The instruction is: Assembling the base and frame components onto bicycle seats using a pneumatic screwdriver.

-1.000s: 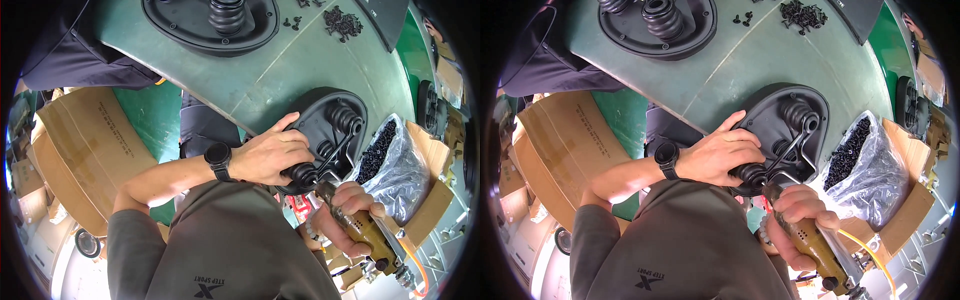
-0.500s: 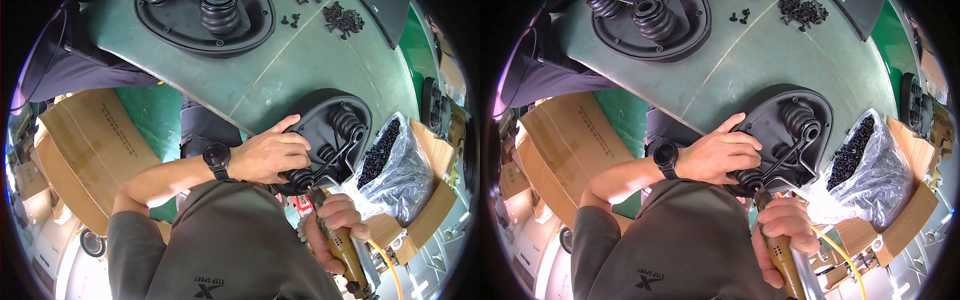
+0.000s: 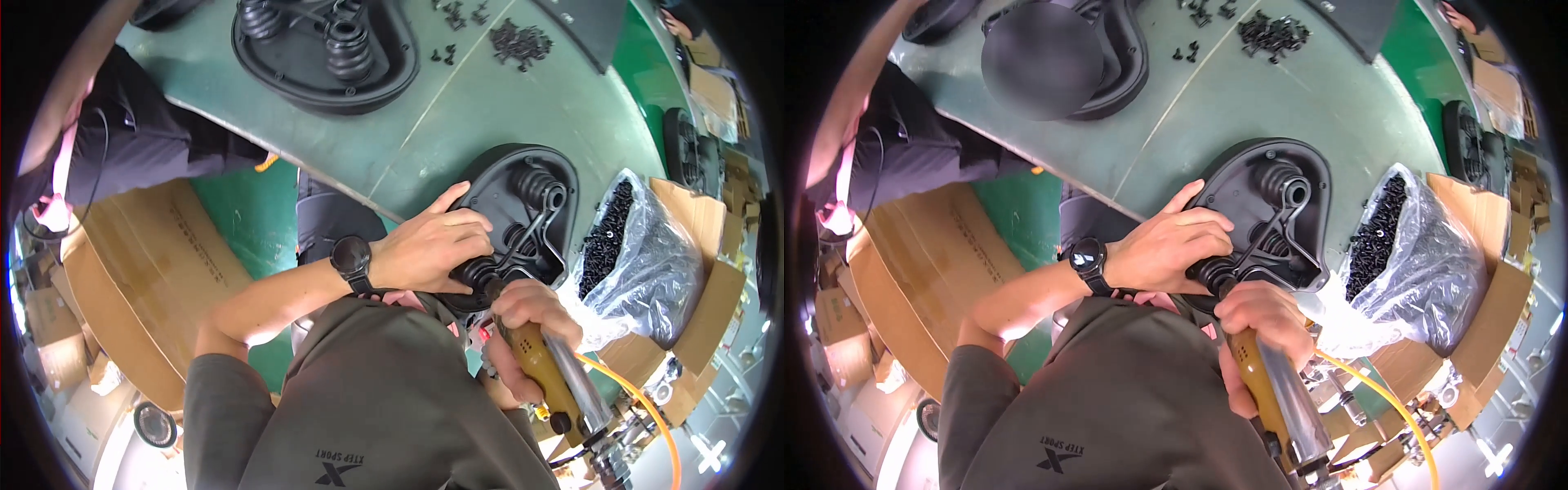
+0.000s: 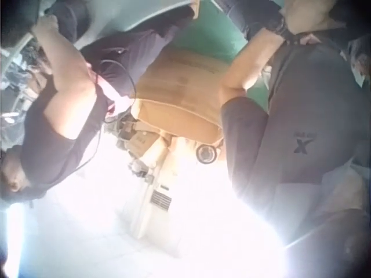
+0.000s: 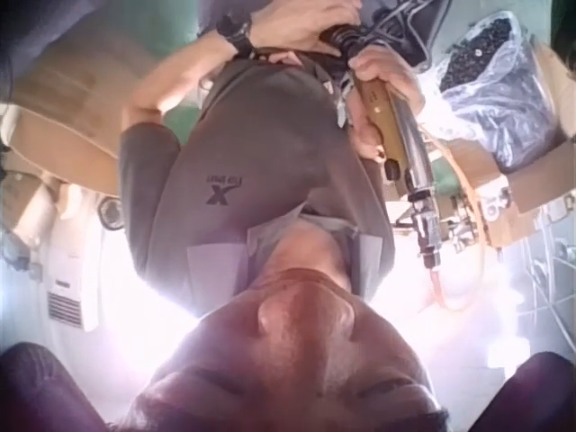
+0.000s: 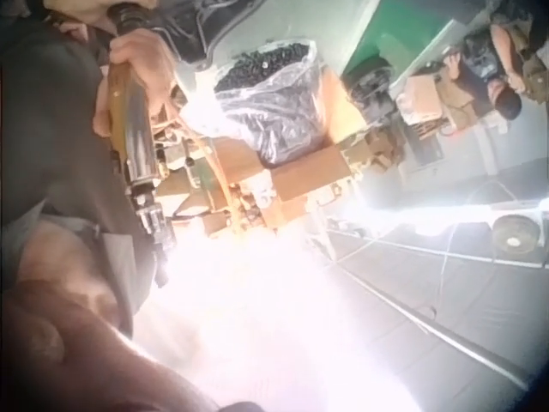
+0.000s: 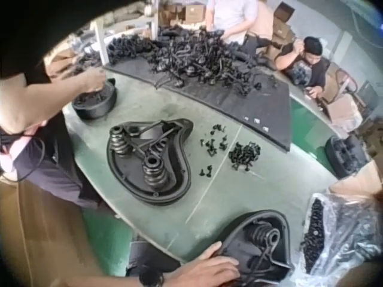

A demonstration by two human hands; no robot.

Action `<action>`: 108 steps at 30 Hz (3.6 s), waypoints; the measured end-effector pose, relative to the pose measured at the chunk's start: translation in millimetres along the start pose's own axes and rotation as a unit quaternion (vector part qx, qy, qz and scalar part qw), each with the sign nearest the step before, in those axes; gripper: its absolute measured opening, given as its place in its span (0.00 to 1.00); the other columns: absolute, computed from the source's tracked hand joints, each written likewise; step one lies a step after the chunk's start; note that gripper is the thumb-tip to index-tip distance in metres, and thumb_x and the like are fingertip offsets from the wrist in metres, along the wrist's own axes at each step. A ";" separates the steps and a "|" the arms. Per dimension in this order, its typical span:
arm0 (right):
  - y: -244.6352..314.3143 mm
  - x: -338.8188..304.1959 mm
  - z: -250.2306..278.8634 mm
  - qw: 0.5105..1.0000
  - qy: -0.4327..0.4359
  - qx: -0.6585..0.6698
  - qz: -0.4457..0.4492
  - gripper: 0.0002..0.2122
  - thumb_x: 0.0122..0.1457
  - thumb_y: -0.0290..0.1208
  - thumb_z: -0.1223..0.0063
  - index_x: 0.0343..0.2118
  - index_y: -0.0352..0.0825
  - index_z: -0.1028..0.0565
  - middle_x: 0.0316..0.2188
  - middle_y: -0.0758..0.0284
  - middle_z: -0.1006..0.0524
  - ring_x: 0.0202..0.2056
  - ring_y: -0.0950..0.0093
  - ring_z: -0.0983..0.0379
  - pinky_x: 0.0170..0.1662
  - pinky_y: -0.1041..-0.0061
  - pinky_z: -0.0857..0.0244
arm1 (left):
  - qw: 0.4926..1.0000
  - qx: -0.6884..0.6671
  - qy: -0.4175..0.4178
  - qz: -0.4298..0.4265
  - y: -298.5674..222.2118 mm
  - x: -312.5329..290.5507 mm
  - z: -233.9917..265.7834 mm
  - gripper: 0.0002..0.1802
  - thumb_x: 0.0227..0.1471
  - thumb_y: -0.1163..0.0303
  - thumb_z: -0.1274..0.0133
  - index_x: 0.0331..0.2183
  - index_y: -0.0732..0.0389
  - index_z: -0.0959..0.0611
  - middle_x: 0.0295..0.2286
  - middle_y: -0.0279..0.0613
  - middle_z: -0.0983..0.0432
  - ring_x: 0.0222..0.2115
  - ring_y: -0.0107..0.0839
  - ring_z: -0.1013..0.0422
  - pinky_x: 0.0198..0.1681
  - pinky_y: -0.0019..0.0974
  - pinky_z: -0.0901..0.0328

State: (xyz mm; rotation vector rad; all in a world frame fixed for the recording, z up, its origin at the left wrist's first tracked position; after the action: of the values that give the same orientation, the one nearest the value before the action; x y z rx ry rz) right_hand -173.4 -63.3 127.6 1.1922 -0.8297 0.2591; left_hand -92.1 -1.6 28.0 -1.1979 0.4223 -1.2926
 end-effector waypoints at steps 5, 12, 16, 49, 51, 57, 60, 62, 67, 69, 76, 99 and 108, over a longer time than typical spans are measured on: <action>29.5 13.5 56.7 0.970 -0.234 0.063 0.014 0.36 0.52 0.66 0.56 0.44 0.29 0.37 0.19 0.62 0.28 0.14 0.69 0.32 0.17 0.71 0.37 | 0.998 0.053 -0.002 0.024 -15.0 14.2 0.6 0.28 0.32 0.60 0.34 0.39 0.59 0.21 0.33 0.40 0.25 0.43 0.37 0.30 0.62 0.62 0.60; 45.4 -10.9 139.6 0.918 -0.339 0.180 -0.102 0.33 0.55 0.67 0.61 0.41 0.33 0.38 0.19 0.62 0.28 0.17 0.67 0.31 0.22 0.68 0.36 | 0.992 0.084 -0.089 0.021 -43.2 107.0 11.7 0.32 0.31 0.59 0.33 0.40 0.67 0.21 0.32 0.46 0.25 0.41 0.41 0.31 0.62 0.60 0.61; 34.6 -32.4 152.4 0.881 -0.418 0.153 -0.159 0.34 0.55 0.69 0.69 0.38 0.34 0.38 0.13 0.67 0.33 0.11 0.71 0.37 0.17 0.72 0.40 | 0.980 0.148 -0.132 0.009 -5.4 242.0 -18.0 0.35 0.36 0.52 0.37 0.41 0.69 0.22 0.33 0.55 0.26 0.40 0.46 0.32 0.60 0.54 0.56; 2.6 -38.8 134.4 0.876 -0.379 0.265 -0.137 0.29 0.50 0.49 0.39 0.44 0.30 0.36 0.25 0.60 0.28 0.28 0.66 0.29 0.33 0.67 0.32 | 0.962 0.062 -0.194 0.184 80.3 173.2 57.7 0.07 0.55 0.71 0.50 0.32 0.65 0.27 0.26 0.40 0.25 0.27 0.31 0.29 0.33 0.33 0.35; 23.6 -21.7 143.2 0.920 -0.374 0.105 -0.049 0.30 0.54 0.59 0.51 0.45 0.35 0.38 0.23 0.63 0.29 0.22 0.68 0.30 0.30 0.69 0.35 | 0.939 -0.185 -0.147 0.250 55.6 119.8 12.5 0.10 0.56 0.72 0.49 0.39 0.66 0.23 0.30 0.36 0.22 0.30 0.21 0.30 0.34 0.26 0.34; 21.2 3.6 120.4 0.933 -0.353 0.076 0.006 0.30 0.57 0.62 0.59 0.45 0.36 0.39 0.23 0.64 0.29 0.21 0.70 0.29 0.27 0.70 0.35 | 0.880 -0.354 -0.128 0.291 -5.3 47.6 -38.6 0.12 0.54 0.71 0.46 0.40 0.66 0.19 0.32 0.41 0.21 0.32 0.24 0.28 0.38 0.28 0.33; 17.5 -0.1 111.8 0.936 -0.327 0.130 0.002 0.30 0.55 0.59 0.52 0.48 0.36 0.40 0.29 0.63 0.27 0.27 0.67 0.27 0.33 0.65 0.33 | 0.872 -0.386 -0.129 0.272 -0.1 37.3 -39.4 0.10 0.56 0.71 0.47 0.37 0.66 0.19 0.30 0.44 0.22 0.31 0.29 0.28 0.36 0.31 0.32; 15.7 -2.6 106.3 0.931 -0.336 0.140 0.007 0.30 0.55 0.59 0.51 0.48 0.36 0.40 0.28 0.63 0.27 0.27 0.67 0.27 0.33 0.65 0.33 | 0.846 -0.446 -0.130 0.260 0.8 33.5 -41.7 0.10 0.55 0.70 0.46 0.37 0.66 0.19 0.29 0.44 0.22 0.30 0.30 0.28 0.35 0.32 0.32; 8.5 -4.5 93.7 0.911 -0.359 0.198 -0.031 0.31 0.54 0.60 0.49 0.48 0.37 0.39 0.28 0.63 0.27 0.28 0.66 0.27 0.34 0.65 0.33 | 0.782 -0.523 -0.133 0.311 6.3 13.6 -36.5 0.13 0.57 0.66 0.47 0.38 0.66 0.20 0.27 0.43 0.23 0.26 0.30 0.29 0.33 0.32 0.32; 9.5 5.8 87.1 0.911 -0.349 0.214 -0.055 0.32 0.53 0.60 0.49 0.48 0.38 0.39 0.28 0.63 0.27 0.28 0.66 0.27 0.34 0.65 0.33 | 0.713 -0.606 -0.088 0.343 2.7 7.5 -39.9 0.15 0.59 0.64 0.50 0.38 0.67 0.21 0.26 0.41 0.24 0.25 0.28 0.29 0.32 0.30 0.33; -4.2 -0.1 92.0 0.863 -0.420 0.264 -0.101 0.32 0.53 0.65 0.56 0.45 0.38 0.37 0.17 0.70 0.35 0.18 0.74 0.37 0.24 0.73 0.40 | 0.857 -0.406 -0.020 0.316 -24.6 19.5 -14.3 0.14 0.60 0.66 0.54 0.42 0.66 0.23 0.31 0.37 0.23 0.32 0.22 0.28 0.36 0.26 0.34; -3.7 -27.2 117.2 0.856 -0.365 0.322 -0.174 0.29 0.55 0.60 0.57 0.42 0.35 0.39 0.20 0.67 0.32 0.19 0.73 0.35 0.24 0.72 0.39 | 0.884 0.112 -0.328 0.314 121.0 -177.4 312.1 0.25 0.60 0.65 0.54 0.55 0.69 0.33 0.48 0.43 0.30 0.48 0.28 0.35 0.53 0.29 0.44; -1.6 -15.8 114.9 0.848 -0.313 0.400 -0.153 0.32 0.53 0.60 0.50 0.46 0.33 0.39 0.22 0.63 0.29 0.23 0.69 0.32 0.29 0.68 0.36 | 0.886 -0.100 -0.229 0.390 99.1 -45.4 150.7 0.27 0.59 0.70 0.54 0.58 0.67 0.37 0.53 0.46 0.34 0.51 0.28 0.37 0.56 0.28 0.45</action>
State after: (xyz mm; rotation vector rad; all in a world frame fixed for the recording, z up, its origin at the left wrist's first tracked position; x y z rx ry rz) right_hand -232.9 -162.9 129.7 2.2490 -1.1142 -0.0857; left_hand 66.0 87.2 -13.4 -1.2641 0.6103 -0.2600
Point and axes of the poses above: each hand's wrist, its own x-axis towards the middle knuckle, its own z-axis out of the back of the hand, y = z × x, the point moved 9 cm from there along x, towards the middle knuckle
